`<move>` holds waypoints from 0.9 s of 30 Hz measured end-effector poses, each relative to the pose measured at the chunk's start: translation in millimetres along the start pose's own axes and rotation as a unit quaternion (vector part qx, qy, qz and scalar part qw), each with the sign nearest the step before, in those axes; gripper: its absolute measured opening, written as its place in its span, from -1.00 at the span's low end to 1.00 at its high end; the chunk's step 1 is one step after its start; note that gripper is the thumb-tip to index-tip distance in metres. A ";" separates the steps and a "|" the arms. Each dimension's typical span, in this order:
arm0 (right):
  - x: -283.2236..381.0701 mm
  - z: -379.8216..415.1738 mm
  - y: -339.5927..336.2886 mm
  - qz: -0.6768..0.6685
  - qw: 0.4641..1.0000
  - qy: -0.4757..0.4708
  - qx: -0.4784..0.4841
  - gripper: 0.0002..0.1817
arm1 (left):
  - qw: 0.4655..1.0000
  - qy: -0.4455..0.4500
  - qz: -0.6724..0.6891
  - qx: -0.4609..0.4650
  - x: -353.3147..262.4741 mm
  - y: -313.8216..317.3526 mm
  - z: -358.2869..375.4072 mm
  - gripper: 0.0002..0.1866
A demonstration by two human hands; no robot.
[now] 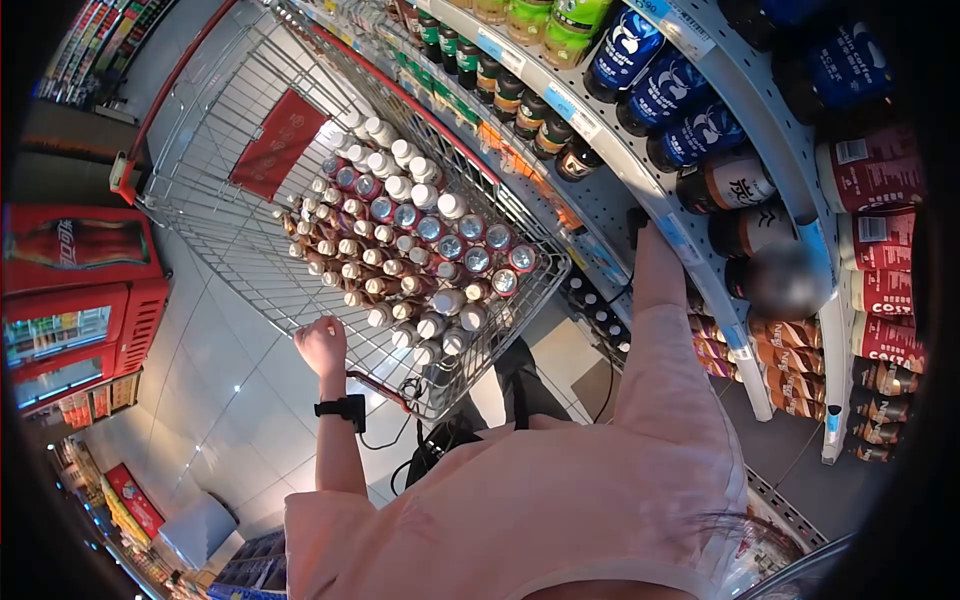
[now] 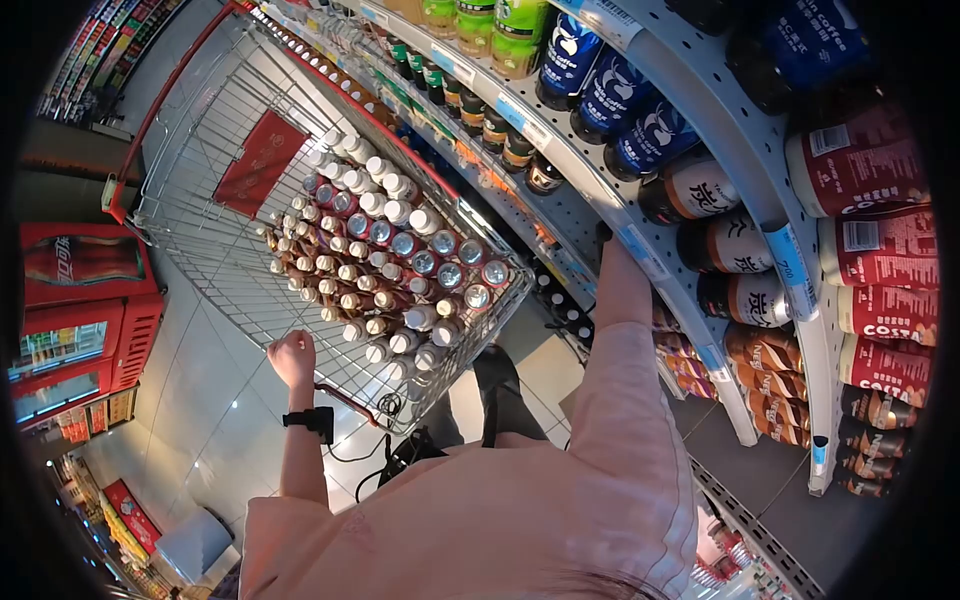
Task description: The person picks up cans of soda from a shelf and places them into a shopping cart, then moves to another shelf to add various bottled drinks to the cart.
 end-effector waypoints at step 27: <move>225.5 236.0 -272.3 -0.109 0.950 -0.292 0.011 -0.63 | 0.994 0.009 0.110 -0.014 1.9 -18.2 -0.2 -0.82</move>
Point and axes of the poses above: each hand's wrist, its own z-axis away from the middle knuckle, its own y-axis out of the palm, x = y × z, the point moved 7 cm from there along -z, towards the middle knuckle, and after that the axes turned 2 degrees about -y, right-handed, at the moved point
